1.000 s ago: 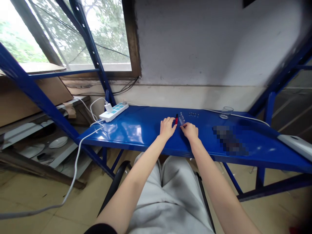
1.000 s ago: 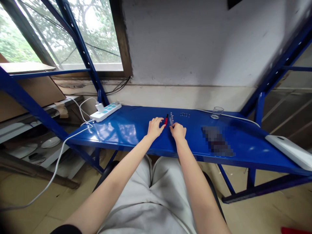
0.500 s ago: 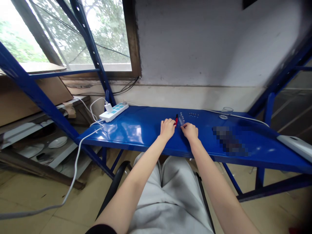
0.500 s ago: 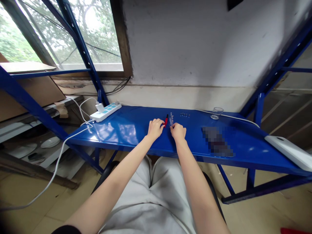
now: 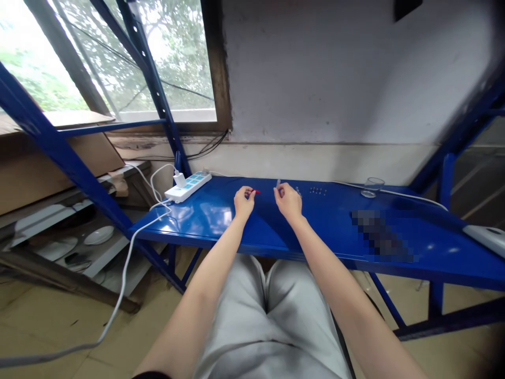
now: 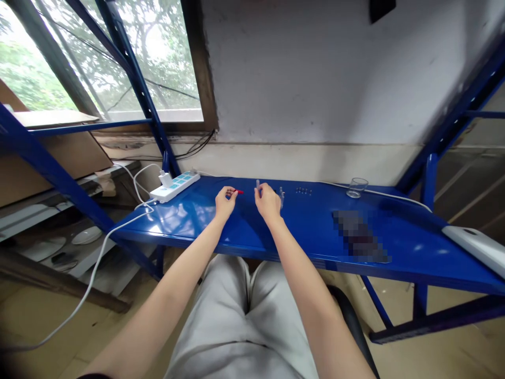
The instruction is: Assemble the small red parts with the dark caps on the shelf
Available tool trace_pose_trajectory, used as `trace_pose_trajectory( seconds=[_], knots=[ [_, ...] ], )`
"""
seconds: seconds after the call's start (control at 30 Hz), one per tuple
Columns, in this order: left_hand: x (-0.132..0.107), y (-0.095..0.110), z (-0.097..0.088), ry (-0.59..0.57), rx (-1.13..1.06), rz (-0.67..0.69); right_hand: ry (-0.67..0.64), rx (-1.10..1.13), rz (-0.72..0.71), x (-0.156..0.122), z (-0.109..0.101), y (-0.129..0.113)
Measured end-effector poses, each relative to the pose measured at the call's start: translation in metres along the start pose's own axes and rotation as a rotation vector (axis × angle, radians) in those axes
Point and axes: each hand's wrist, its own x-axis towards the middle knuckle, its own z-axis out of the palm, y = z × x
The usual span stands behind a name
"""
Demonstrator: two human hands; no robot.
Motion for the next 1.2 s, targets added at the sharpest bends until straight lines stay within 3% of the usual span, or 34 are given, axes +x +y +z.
trace_pose_trajectory(
  seconds=[0.17, 0.37, 0.87, 1.2],
  knots=[
    [-0.005, -0.003, 0.0, 0.047, -0.089, -0.027, -0.14, -0.091, 0.055, 0.004, 0.03, -0.016],
    [-0.007, 0.003, -0.003, -0.006, -0.139, -0.103, -0.312, -0.248, 0.014, -0.009, 0.038, -0.012],
    [-0.008, 0.001, 0.001, -0.03, -0.213, -0.119, -0.339, -0.303, -0.017, -0.011, 0.04, -0.009],
    [-0.015, 0.013, -0.004, -0.099, -0.087, 0.024, -0.323, -0.307, -0.043, -0.012, 0.04, -0.01]
  ],
)
